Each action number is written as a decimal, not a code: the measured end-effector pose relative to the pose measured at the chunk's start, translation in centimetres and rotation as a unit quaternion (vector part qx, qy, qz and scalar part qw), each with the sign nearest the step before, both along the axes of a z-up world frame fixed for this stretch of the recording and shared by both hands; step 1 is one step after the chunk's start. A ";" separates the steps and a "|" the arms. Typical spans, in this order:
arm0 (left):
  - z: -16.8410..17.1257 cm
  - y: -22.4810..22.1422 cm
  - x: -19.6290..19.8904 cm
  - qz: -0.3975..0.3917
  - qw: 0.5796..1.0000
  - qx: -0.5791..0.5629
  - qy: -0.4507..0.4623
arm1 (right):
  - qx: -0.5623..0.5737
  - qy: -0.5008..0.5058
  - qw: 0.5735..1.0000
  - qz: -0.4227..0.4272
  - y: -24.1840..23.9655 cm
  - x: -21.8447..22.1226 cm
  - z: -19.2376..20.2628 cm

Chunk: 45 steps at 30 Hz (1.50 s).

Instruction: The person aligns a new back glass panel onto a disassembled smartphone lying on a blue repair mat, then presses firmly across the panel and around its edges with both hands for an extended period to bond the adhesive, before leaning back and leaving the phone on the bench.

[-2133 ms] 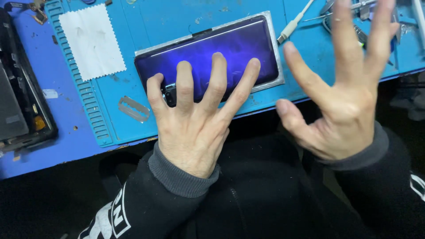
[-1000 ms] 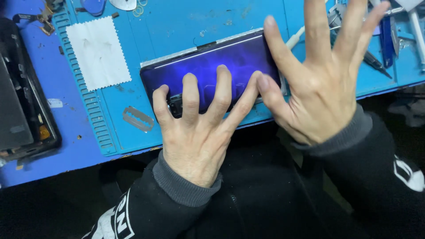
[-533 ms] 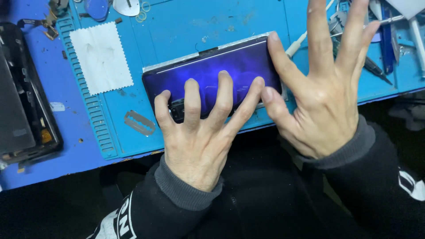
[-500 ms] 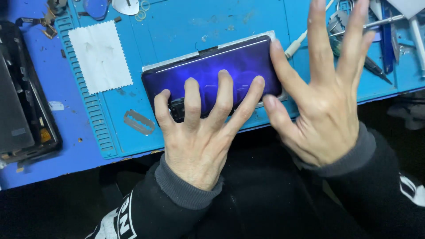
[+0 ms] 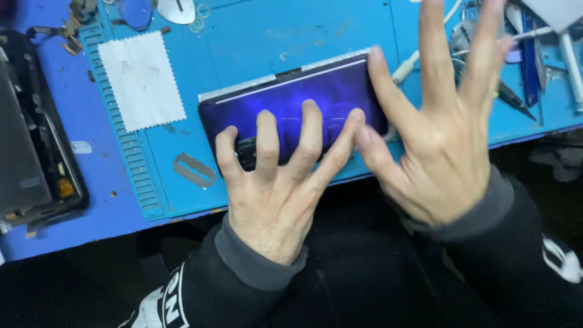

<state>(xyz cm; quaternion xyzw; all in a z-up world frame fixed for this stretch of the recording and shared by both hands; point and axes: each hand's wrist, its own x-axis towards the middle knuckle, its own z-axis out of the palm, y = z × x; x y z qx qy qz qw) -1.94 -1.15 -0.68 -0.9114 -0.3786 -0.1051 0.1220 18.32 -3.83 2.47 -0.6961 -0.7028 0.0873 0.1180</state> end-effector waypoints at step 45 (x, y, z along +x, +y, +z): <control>4.3 3.9 1.5 -0.108 0.954 -0.258 0.108 | 0.133 0.053 0.945 0.295 6.6 5.9 0.0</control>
